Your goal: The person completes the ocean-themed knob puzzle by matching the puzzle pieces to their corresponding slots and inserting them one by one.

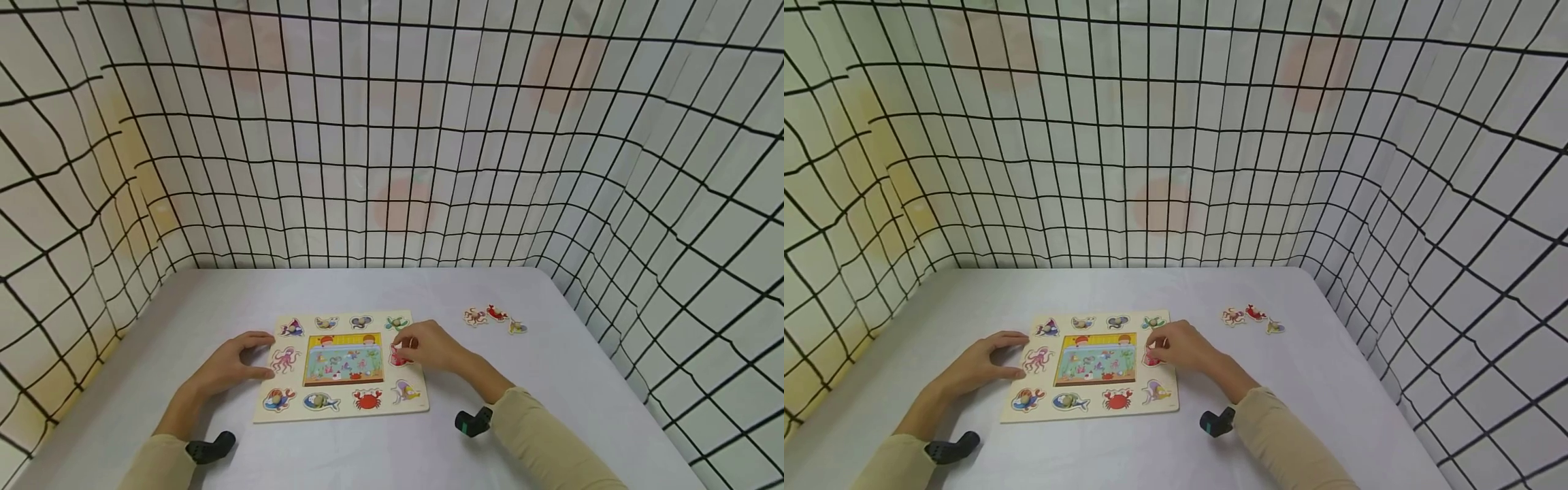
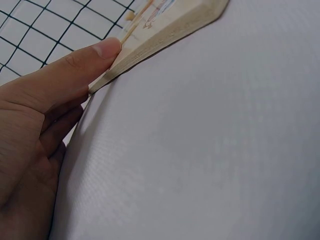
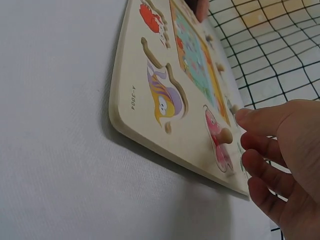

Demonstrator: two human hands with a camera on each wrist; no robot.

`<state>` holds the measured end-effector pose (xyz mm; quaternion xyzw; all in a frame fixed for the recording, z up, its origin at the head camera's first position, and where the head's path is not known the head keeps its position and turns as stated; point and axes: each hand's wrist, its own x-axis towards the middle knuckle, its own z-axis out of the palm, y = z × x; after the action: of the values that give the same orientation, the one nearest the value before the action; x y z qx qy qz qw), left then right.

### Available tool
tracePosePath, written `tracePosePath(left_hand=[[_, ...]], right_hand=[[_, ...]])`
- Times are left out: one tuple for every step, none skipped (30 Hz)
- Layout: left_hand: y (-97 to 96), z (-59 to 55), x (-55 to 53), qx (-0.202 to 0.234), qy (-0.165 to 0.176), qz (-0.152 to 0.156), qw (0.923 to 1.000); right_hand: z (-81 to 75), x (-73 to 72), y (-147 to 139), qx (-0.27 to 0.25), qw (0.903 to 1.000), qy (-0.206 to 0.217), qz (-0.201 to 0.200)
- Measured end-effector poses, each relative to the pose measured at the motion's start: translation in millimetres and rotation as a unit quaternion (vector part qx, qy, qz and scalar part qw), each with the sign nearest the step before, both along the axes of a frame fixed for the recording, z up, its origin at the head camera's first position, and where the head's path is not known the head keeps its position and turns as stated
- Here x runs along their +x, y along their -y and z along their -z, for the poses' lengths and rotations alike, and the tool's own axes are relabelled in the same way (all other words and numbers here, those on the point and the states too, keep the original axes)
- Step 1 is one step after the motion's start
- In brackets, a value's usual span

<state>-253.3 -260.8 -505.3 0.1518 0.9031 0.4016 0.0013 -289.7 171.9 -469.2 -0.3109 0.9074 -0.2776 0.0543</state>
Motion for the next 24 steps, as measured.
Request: tracePosePath(left_hand=[[-0.6,0.1,-0.4,-0.001,0.0,0.001,1.0],[-1.2,0.1,-0.7,-0.002,0.001,0.002,1.0],[-1.7,0.0,-0.9,-0.003,0.001,0.002,1.0],[-2.0,0.1,-1.2,-0.003,0.001,0.002,1.0],[-2.2,0.0,-1.3,-0.005,0.0,0.001,1.0],[-2.6,-0.2,-1.4,-0.005,0.0,0.001,1.0],[-2.9,-0.3,-1.6,-0.005,0.0,0.001,1.0],[-3.3,-0.2,-1.9,-0.007,-0.001,0.001,1.0],[-3.6,-0.1,-2.2,-0.007,-0.001,0.001,1.0],[-3.5,0.0,-2.3,-0.006,-0.001,0.001,1.0],[-3.5,0.2,-2.4,-0.006,-0.001,0.001,1.0],[-3.5,0.4,-2.6,-0.006,0.0,0.001,1.0],[-3.4,0.8,-3.0,-0.006,0.0,0.002,1.0],[-3.4,1.2,-3.2,-0.007,0.0,0.002,1.0],[-3.4,1.4,-3.3,-0.007,0.001,0.003,1.0],[-3.2,1.7,-3.4,-0.007,0.001,0.002,1.0],[-3.1,1.9,-3.3,-0.006,0.002,0.002,1.0],[-3.0,2.0,-3.1,-0.006,0.003,0.002,1.0],[-2.8,2.1,-2.9,-0.007,0.003,0.002,1.0],[-2.6,2.0,-2.7,-0.008,0.004,0.001,1.0],[-2.4,1.9,-2.4,-0.009,0.004,0.0,1.0],[-2.2,1.6,-2.2,-0.009,0.004,-0.001,0.9999],[-2.1,1.3,-1.9,-0.009,0.005,-0.002,0.9999],[-1.9,1.1,-1.7,-0.01,0.005,-0.003,0.9999]], right_hand=[[0.3,-0.8,-2,0.0,1.0,0.0,0.001],[0.2,-1.4,-5,-0.001,1.0,0.001,0.004],[-0.1,-2.1,-7,-0.002,1.0,0.002,0.007],[-0.4,-2.9,-9,-0.003,0.9999,0.002,0.01],[-0.6,-3.8,-11,-0.004,0.9999,0.002,0.014],[-0.8,-4.7,-13,-0.004,0.9998,0.001,0.019],[-1.0,-5.6,-16,-0.004,0.9997,-0.002,0.024],[-1.1,-6.6,-18,-0.002,0.9995,-0.004,0.032],[-1.0,-7.4,-21,-0.002,0.9992,-0.006,0.04],[-0.9,-8.7,-24,0.001,0.9988,-0.008,0.048],[-0.6,-10.2,-27,0.002,0.9984,-0.008,0.056],[-0.6,-11.5,-30,0.004,0.9978,-0.008,0.065],[-0.1,-13.0,-33,0.004,0.9972,-0.007,0.074],[0.4,-14.6,-36,0.005,0.9965,-0.005,0.083],[1.1,-16.3,-40,0.005,0.9959,-0.004,0.09],[1.9,-18.4,-43,0.006,0.9953,-0.002,0.096],[2.8,-20.5,-46,0.006,0.9948,0.0,0.102],[3.5,-22.4,-49,0.007,0.9943,0.001,0.106],[4.6,-24.5,-52,0.007,0.994,0.001,0.109],[5.2,-26.7,-54,0.008,0.9936,0.001,0.113],[5.8,-28.7,-57,0.009,0.9933,0.0,0.115],[6.0,-30.8,-59,0.009,0.993,0.001,0.118],[6.0,-32.6,-61,0.009,0.9926,0.001,0.121],[6.0,-34.5,-62,0.01,0.9922,-0.001,0.124]])
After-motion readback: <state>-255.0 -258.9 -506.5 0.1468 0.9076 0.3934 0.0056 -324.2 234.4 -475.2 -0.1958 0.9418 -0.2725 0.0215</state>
